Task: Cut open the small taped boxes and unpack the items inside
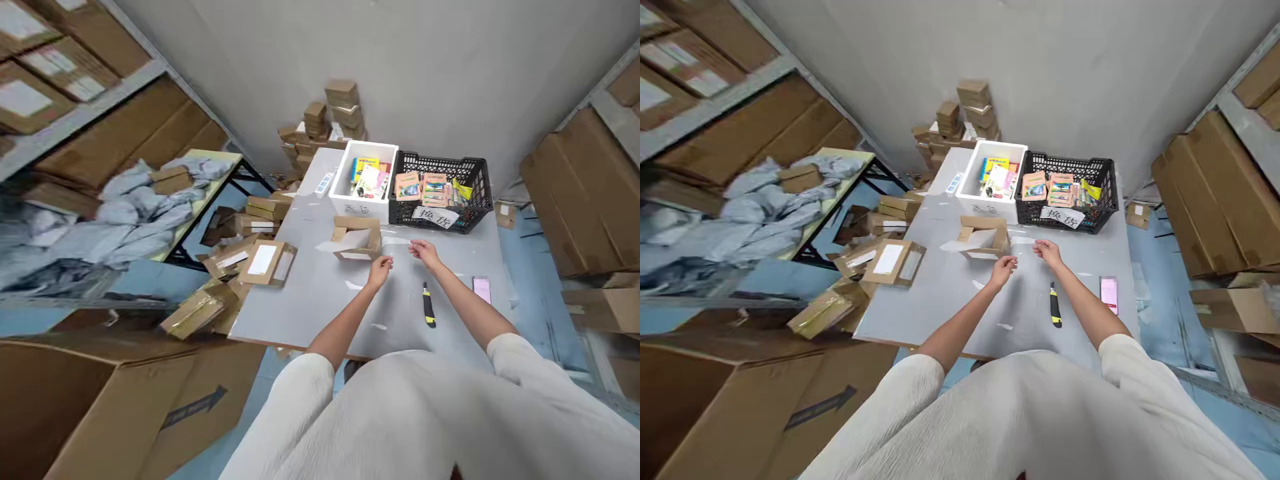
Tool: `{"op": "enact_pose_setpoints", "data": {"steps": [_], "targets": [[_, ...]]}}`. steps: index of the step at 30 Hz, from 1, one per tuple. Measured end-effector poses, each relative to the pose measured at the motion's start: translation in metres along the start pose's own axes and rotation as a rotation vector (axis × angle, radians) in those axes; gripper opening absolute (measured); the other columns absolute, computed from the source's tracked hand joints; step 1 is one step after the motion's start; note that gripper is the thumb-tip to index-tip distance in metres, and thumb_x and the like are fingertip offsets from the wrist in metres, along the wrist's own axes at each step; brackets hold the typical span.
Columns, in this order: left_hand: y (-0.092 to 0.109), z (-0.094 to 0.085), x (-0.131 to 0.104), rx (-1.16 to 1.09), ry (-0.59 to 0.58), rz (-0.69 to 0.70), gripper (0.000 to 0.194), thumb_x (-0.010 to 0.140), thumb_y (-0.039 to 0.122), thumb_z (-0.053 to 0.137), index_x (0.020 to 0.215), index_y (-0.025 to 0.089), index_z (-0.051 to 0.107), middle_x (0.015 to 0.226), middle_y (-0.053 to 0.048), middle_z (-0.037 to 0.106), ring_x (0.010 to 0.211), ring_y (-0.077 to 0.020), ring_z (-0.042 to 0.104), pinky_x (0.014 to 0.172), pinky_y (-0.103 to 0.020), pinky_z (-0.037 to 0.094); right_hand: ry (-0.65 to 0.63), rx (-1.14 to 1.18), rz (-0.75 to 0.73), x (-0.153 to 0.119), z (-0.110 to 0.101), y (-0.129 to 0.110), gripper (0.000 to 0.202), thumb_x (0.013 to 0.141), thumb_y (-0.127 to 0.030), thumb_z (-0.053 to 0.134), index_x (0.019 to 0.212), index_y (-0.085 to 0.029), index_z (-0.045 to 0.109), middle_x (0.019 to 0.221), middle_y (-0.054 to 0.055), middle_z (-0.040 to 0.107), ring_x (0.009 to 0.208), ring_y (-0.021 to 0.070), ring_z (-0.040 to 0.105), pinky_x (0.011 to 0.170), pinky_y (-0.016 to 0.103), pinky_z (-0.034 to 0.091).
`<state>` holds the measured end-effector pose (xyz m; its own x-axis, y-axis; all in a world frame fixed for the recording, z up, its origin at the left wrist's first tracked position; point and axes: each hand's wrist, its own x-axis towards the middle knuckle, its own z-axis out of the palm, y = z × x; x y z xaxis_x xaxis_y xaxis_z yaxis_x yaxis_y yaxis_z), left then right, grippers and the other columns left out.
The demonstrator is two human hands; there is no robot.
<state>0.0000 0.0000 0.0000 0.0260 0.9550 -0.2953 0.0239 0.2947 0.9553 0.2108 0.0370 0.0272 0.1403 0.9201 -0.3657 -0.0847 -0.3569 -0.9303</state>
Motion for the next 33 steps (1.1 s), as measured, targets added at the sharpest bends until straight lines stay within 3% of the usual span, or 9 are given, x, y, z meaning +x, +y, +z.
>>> {"op": "enact_pose_setpoints", "data": {"steps": [4,8,10,12,15,20,26,30,33], "targets": [[-0.012,-0.059,-0.018,0.14,0.269,-0.008,0.012,0.086,0.013,0.065,0.093,0.022,0.062,0.094,-0.004,0.068,0.091,-0.0218,0.071,0.097,-0.042,0.058,-0.033,-0.077,-0.013,-0.013,0.039,0.011,0.023,0.081,-0.026,0.079,0.104,-0.023,0.075,0.105,0.006,0.083,0.09,0.0169,0.076,0.078,0.026,0.058],[-0.014,-0.137,-0.036,0.412,0.615,0.163,0.039,0.086,0.013,0.069,0.123,0.021,0.057,0.136,-0.017,0.06,0.137,-0.0326,0.058,0.12,-0.052,0.046,-0.055,-0.179,-0.12,-0.022,0.082,0.019,0.039,0.074,-0.032,0.083,0.112,-0.025,0.076,0.128,0.008,0.08,0.11,0.0242,0.074,0.093,0.039,0.061],[-0.007,-0.175,-0.038,0.541,0.577,0.299,0.049,0.089,0.017,0.069,0.135,0.02,0.054,0.156,-0.022,0.047,0.153,-0.0359,0.044,0.126,-0.054,0.039,-0.071,-0.22,-0.176,-0.027,0.105,0.022,0.046,0.073,-0.035,0.085,0.116,-0.026,0.076,0.138,0.01,0.076,0.122,0.0289,0.071,0.102,0.045,0.059],[0.003,-0.205,-0.033,0.647,0.437,0.372,0.05,0.093,0.022,0.068,0.141,0.022,0.054,0.165,-0.021,0.04,0.158,-0.0368,0.038,0.127,-0.055,0.037,-0.076,-0.253,-0.199,-0.03,0.127,0.024,0.052,0.072,-0.038,0.087,0.122,-0.026,0.076,0.145,0.011,0.072,0.132,0.0328,0.066,0.109,0.049,0.056],[0.018,-0.235,-0.012,0.756,0.235,0.378,0.04,0.099,0.031,0.066,0.138,0.025,0.062,0.171,-0.018,0.04,0.16,-0.0374,0.036,0.129,-0.057,0.034,-0.022,-0.295,-0.195,-0.032,0.158,0.027,0.061,0.073,-0.042,0.088,0.131,-0.027,0.074,0.153,0.011,0.067,0.14,0.0353,0.061,0.113,0.052,0.053],[0.028,-0.256,0.033,0.789,0.072,0.242,0.026,0.098,0.044,0.071,0.115,0.025,0.076,0.175,-0.014,0.039,0.166,-0.0402,0.027,0.131,-0.059,0.032,0.122,-0.371,-0.185,-0.029,0.191,0.035,0.063,0.081,-0.055,0.082,0.135,-0.023,0.075,0.142,0.012,0.074,0.127,0.0324,0.066,0.111,0.049,0.054],[0.026,-0.259,0.063,0.678,-0.082,0.094,0.033,0.098,0.048,0.071,0.115,0.021,0.077,0.152,-0.017,0.063,0.145,-0.0364,0.057,0.121,-0.044,0.046,0.21,-0.433,-0.184,-0.026,0.202,0.044,0.051,0.082,-0.059,0.079,0.116,-0.022,0.08,0.132,0.012,0.077,0.121,0.0299,0.068,0.109,0.046,0.055],[0.025,-0.256,0.059,0.596,0.035,0.131,0.049,0.097,0.044,0.075,0.136,0.018,0.062,0.146,-0.019,0.063,0.136,-0.0348,0.063,0.114,-0.044,0.051,0.205,-0.403,-0.137,-0.022,0.201,0.046,0.05,0.078,-0.056,0.082,0.114,-0.022,0.081,0.131,0.01,0.078,0.118,0.0296,0.07,0.109,0.048,0.055],[0.026,-0.259,0.045,0.626,0.233,0.291,0.075,0.093,0.041,0.08,0.155,0.019,0.046,0.164,-0.024,0.043,0.152,-0.0397,0.049,0.121,-0.053,0.046,0.198,-0.413,-0.141,-0.017,0.198,0.044,0.047,0.076,-0.054,0.085,0.111,-0.023,0.081,0.131,0.01,0.079,0.12,0.03,0.07,0.111,0.048,0.054]]}}
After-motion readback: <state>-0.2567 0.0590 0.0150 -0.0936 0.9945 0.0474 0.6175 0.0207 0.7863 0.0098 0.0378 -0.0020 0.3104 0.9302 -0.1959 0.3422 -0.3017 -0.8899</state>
